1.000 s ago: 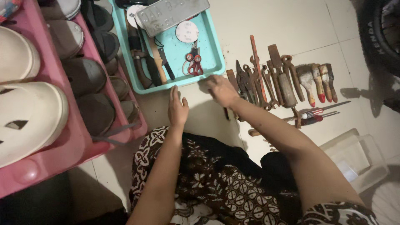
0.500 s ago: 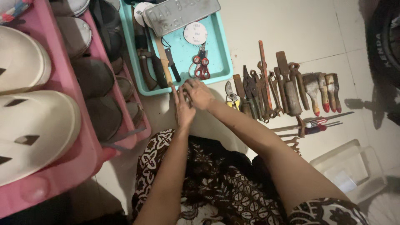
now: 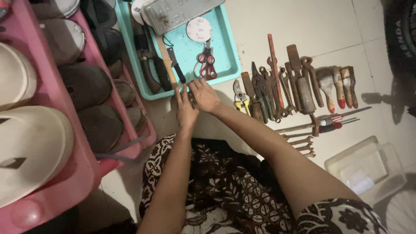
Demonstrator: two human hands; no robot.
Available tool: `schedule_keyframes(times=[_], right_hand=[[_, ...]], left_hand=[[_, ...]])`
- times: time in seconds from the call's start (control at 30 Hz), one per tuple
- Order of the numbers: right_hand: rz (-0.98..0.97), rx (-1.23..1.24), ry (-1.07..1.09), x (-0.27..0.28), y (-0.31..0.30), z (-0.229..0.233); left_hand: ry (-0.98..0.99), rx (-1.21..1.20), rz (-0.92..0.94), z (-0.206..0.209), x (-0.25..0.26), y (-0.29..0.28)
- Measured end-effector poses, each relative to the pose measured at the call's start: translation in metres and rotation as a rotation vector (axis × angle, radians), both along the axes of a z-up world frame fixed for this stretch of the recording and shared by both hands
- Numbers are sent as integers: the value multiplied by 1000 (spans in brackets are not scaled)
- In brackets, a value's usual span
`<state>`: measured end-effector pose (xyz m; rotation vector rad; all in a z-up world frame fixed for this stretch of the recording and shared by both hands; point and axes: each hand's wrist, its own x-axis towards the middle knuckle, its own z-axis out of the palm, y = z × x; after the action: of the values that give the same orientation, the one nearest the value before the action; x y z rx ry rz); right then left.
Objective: The person sits on the floor and empties hand tools out of a teal plastic tray, placing each tool one at a time onto the floor and arranging them into neat rows by type, including wrenches, chisels, pliers, scissors, brushes, and a screwdriver, and moves a metal license plate aside.
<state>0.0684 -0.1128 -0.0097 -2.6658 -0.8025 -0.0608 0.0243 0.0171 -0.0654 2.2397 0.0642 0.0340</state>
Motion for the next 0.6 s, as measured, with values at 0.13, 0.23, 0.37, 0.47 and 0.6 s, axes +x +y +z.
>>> schedule_keyframes(times=[0.13,0.23,0.37,0.47,0.6], right_hand=[[-40,-18,-86,3,-3,-10],[-53,-17,-123,5,-7,-14],[-59,-36,-22,6,-8,-11],[-116,-59,107,12,0,-5],[-81,39,55,20,15,2]], left_hand=[[-11,18,-15,1,-2,-4],[4,-17,-16,7,-8,-7],[118,-99,14,15,-11,-11],[65,-149,36,15,-10,-11],[-76,-304,78,5,-9,-14]])
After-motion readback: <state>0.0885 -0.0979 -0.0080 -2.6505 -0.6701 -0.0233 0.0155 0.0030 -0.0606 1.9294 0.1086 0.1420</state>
